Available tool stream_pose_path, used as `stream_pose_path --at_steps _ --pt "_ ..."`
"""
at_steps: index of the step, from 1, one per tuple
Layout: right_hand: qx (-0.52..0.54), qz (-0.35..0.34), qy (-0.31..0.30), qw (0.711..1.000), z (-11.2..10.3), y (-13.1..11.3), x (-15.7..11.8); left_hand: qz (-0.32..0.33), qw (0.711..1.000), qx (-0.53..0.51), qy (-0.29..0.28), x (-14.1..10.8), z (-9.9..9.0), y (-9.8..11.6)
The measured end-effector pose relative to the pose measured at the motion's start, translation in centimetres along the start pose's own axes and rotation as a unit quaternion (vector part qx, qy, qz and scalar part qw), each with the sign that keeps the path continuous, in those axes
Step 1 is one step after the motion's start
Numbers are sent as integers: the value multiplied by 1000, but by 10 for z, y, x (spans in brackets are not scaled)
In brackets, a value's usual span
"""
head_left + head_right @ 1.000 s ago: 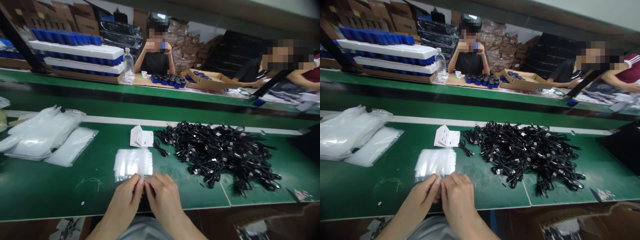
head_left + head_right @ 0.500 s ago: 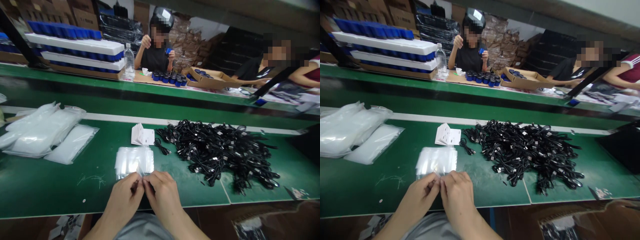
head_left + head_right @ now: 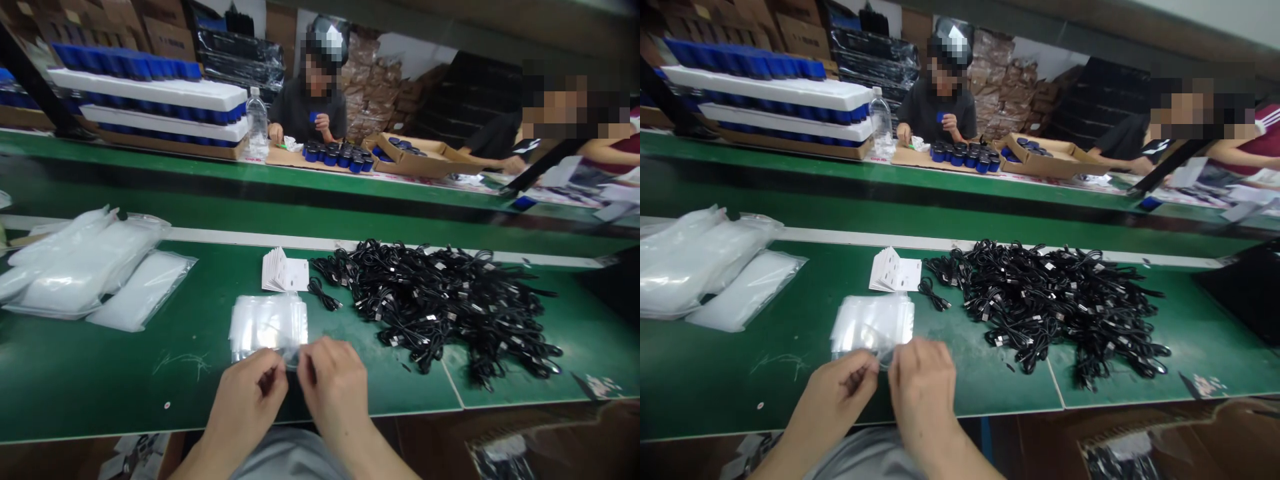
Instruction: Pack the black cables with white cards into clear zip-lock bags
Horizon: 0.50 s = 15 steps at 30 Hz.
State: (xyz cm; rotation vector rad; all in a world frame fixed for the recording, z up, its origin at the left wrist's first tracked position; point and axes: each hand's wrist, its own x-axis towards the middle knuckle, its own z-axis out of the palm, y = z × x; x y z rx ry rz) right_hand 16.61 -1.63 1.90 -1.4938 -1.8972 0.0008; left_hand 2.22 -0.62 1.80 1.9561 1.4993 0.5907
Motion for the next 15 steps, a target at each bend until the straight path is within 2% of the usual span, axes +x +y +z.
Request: stream_pose_path --at_steps 2,6,10,11,14,15 --pt "16 36 -8 999 -6 1 7 3 1000 -5 10 -2 -2 1" --pt "94 63 -108 988 -9 -1 12 8 999 -10 33 -4 -8 3" --pt "42 66 -117 990 -9 1 17 -26 998 -7 52 -3 -12 -4" --pt "53 75 -139 986 -10 2 21 -39 998 -15 51 -3 -13 -7" --pt "182 116 -227 950 -7 11 47 -71 995 -66 25 -1 -13 -15" --pt "224 138 -232 936 -3 14 60 -76 994 -81 17 1 -13 -17"
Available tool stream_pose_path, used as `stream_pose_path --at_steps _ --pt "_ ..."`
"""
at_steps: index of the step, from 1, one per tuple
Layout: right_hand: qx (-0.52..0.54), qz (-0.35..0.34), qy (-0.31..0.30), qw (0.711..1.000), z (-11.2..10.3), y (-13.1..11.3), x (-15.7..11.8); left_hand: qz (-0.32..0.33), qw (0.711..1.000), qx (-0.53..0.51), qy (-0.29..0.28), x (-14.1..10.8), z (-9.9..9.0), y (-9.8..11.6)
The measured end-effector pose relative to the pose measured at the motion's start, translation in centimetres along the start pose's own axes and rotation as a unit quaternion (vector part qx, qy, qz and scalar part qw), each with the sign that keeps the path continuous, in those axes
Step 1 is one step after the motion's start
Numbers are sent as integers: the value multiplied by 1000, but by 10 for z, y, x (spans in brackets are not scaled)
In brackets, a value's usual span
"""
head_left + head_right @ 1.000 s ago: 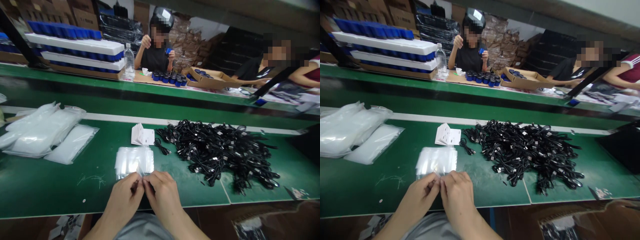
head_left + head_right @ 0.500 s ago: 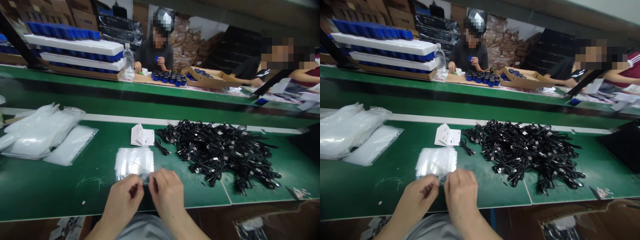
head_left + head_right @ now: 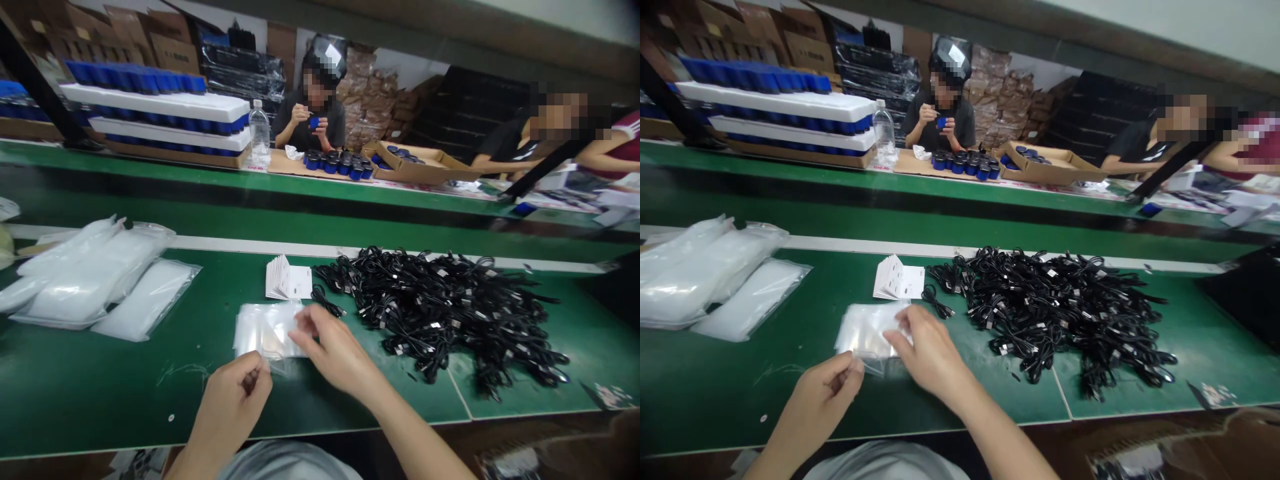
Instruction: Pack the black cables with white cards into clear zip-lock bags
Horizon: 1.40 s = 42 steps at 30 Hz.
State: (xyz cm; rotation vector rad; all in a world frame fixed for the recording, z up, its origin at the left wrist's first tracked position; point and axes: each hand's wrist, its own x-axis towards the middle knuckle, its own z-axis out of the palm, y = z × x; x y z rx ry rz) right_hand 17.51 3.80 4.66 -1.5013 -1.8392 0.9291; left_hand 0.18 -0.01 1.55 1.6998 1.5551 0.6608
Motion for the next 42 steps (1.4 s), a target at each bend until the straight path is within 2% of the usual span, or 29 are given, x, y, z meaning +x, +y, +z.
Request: stream_pose_path --at_steps 1,3,6,8,13,20,22,24,26,28,31,35,38,40,42 --pt "43 35 23 998 -2 1 16 -3 1000 -11 -5 1 1 -1" --pt "62 74 38 995 -1 5 50 0 1000 -22 -12 4 3 -1" --pt "99 132 -9 986 6 14 98 5 999 -40 -21 4 6 2" --pt "120 159 -55 978 9 20 117 4 999 -50 -16 3 6 3" --pt "151 199 -109 962 8 27 123 -17 997 -76 11 1 4 -1" --pt "157 192 -90 965 3 32 121 -56 992 -113 17 5 3 -4" --pt "142 170 -54 974 -3 27 113 -75 987 -137 30 7 -1 -2" --pt "121 131 -5 984 -12 19 91 -102 976 -185 60 11 -8 1" --pt "101 78 31 991 -18 8 58 -123 958 -242 93 16 -15 3" --pt "87 35 37 995 -19 -3 20 -126 946 -275 115 22 -19 6" --pt "17 -55 46 997 -9 -12 -25 -81 957 -241 143 28 -17 12" --pt "-26 -129 72 989 12 -11 -42 -30 971 -150 186 30 -2 17" --pt "2 -140 144 980 25 -5 -43 -22 965 -110 237 30 6 17" --pt "61 -103 202 972 36 -1 -46 -12 959 -94 267 32 7 17" --pt "165 -44 212 962 50 2 -51 -3 953 -84 290 33 7 20"
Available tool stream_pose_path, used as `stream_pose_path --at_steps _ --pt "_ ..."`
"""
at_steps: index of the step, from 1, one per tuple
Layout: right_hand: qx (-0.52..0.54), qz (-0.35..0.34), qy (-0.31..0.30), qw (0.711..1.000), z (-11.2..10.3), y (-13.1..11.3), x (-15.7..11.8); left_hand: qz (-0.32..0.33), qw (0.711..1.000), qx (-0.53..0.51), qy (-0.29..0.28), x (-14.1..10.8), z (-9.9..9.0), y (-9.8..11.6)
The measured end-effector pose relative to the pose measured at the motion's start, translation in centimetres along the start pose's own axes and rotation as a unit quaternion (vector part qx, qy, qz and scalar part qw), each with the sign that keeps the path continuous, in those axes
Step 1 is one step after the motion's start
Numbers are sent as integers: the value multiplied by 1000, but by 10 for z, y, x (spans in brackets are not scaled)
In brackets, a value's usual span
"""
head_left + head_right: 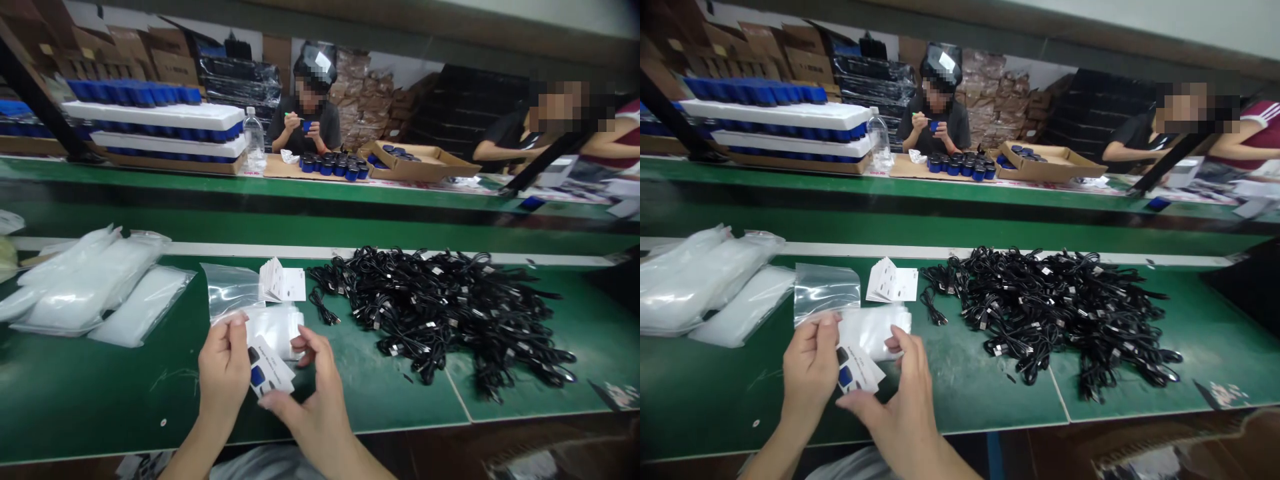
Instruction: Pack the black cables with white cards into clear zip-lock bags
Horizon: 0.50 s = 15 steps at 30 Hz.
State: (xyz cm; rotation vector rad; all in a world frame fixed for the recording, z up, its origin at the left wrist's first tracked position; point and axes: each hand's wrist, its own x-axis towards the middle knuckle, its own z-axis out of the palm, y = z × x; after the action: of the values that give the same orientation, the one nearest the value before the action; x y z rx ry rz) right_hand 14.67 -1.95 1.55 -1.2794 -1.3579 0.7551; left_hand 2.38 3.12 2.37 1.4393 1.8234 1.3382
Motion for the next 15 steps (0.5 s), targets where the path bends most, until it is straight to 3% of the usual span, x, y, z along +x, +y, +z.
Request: stream_pose_path --at_steps 4,6,8,10,13,15 --pt "202 172 -91 960 13 7 -13 19 1000 12 10 1 -1 6" --pt "180 186 -104 960 10 8 -10 26 999 22 -7 0 -3 7" --pt "82 114 -72 987 0 6 -5 33 998 36 -29 0 -6 7" --pt "-8 -15 -28 999 -13 4 0 47 996 57 -47 -1 -9 8" --pt "-85 -192 -2 978 -26 0 5 82 990 86 -72 -3 -11 14" --pt "-141 -254 -4 957 -29 1 7 130 982 109 -85 -6 -11 18"
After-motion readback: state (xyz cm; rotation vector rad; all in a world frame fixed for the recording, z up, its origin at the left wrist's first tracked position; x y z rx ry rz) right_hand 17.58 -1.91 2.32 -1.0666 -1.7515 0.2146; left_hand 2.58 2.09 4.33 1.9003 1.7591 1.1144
